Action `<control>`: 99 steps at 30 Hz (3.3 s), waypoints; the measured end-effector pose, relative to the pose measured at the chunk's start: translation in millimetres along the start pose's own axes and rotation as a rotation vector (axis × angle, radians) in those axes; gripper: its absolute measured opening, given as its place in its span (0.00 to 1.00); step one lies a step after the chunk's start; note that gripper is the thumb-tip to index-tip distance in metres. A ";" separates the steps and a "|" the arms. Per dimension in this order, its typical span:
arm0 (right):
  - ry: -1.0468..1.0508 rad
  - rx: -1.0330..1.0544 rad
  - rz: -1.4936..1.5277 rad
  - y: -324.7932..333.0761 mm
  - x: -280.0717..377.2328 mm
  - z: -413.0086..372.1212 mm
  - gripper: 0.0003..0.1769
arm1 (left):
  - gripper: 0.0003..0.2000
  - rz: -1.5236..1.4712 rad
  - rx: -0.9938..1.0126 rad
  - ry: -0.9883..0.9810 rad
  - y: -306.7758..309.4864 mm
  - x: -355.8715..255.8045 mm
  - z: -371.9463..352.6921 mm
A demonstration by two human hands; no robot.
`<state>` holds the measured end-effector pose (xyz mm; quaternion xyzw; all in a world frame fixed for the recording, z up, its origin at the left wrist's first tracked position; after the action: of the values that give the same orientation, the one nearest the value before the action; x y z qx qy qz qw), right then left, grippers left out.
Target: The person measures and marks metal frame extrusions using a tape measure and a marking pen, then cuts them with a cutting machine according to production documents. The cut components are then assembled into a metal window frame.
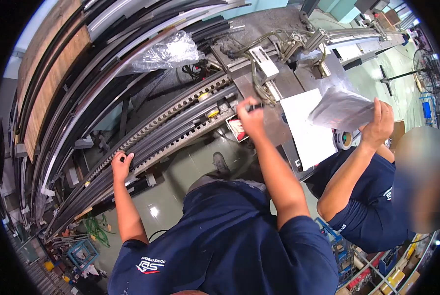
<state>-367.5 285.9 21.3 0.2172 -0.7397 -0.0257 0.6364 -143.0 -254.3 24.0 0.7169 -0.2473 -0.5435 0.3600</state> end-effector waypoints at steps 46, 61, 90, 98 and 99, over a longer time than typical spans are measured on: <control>-0.219 0.427 0.261 -60.8 58.8 -137.1 0.25 | 0.14 -0.035 0.461 -0.502 -129.0 -300.4 -45.4; 0.183 0.341 0.116 -32.1 52.5 -99.2 0.17 | 0.17 -0.949 0.880 0.022 -194.6 -261.8 -29.3; -0.031 0.257 -0.373 23.6 -118.3 -331.2 0.25 | 0.08 -0.288 1.409 -0.434 -273.7 -355.0 -106.6; -0.443 -0.346 -0.032 106.9 -233.5 -661.1 0.23 | 0.12 0.261 1.644 -0.858 -444.5 -477.8 -317.4; -0.469 -0.492 0.005 113.1 -236.6 -702.8 0.23 | 0.12 0.300 1.688 -0.961 -459.0 -500.6 -352.1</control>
<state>292.0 639.5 -30.6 0.0436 -0.8381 -0.2512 0.4822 33.5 490.1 17.4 0.4024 -0.7630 -0.3707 -0.3442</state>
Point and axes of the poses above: each hand's wrist, its own z-axis towards the middle knuckle, its own y-axis out of the back of the hand, x = y × z, the point moved 4 cm from there along z, towards the middle knuckle, and after that the axes turned 15 degrees about x, right-handed, at the moved point
